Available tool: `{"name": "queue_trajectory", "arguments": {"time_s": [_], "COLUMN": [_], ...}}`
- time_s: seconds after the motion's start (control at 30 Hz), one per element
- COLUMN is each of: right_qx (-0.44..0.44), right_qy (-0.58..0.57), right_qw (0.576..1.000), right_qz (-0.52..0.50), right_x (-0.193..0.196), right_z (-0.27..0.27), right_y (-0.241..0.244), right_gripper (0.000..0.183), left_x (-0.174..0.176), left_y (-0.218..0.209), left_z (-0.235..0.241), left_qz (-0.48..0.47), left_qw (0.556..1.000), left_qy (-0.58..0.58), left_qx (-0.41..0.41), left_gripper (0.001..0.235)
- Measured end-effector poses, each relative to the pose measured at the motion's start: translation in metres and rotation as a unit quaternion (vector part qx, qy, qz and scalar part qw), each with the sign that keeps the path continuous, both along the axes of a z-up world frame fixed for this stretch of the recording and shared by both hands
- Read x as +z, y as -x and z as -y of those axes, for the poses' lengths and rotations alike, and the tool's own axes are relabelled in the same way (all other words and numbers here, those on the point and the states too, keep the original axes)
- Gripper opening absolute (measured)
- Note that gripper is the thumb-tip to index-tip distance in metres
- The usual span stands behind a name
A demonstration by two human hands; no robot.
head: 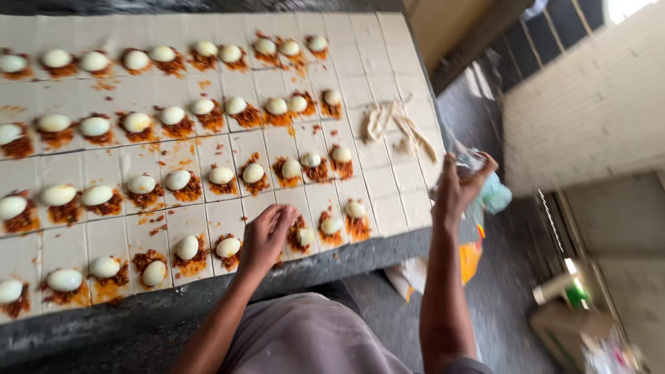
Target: The person places boiled eggs and vegetable fillings onto a grid of dough squares. They then fold the dough over the fillings to create individual samosas.
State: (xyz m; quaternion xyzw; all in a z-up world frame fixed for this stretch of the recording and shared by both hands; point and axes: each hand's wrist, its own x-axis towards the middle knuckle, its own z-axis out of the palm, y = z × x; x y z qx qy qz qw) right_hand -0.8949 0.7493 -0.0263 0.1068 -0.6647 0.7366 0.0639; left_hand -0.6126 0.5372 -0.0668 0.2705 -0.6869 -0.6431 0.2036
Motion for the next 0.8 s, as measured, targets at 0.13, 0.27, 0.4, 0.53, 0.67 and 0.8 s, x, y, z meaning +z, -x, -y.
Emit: {"name": "queue_trajectory", "arguments": {"time_s": [0.13,0.27,0.4,0.53,0.67,0.8], "right_qx": [0.060,0.102,0.118,0.155,0.200,0.186], "right_qy": [-0.103,0.055,-0.128,-0.037,-0.095,0.080], "right_qw": [0.991,0.993,0.982,0.984,0.975,0.979], "right_qz": [-0.064,-0.035,-0.075,-0.075,0.006,-0.001], "right_x": [-0.012,-0.023,-0.030,-0.024,-0.029,-0.050], "right_z": [0.011,0.040,0.083,0.118,0.137,0.142], "right_y": [0.061,0.111,0.148,0.174,0.188,0.189], "right_gripper": [0.040,0.044,0.040,0.036,0.040,0.041], "left_x": [0.004,0.018,0.026,0.027,0.028,0.026], "left_y": [-0.008,0.006,0.018,0.026,0.039,0.051], "left_z": [-0.021,-0.036,-0.046,-0.064,-0.073,-0.078], "left_qz": [0.085,0.124,0.100,0.141,0.234,0.184], "left_qw": [0.988,0.972,0.964,0.946,0.920,0.935], "left_qy": [0.017,0.048,0.036,0.063,0.033,0.092], "left_qx": [0.124,0.195,0.245,0.284,0.314,0.289], "left_gripper": [0.038,0.040,0.044,0.046,0.045,0.042]}}
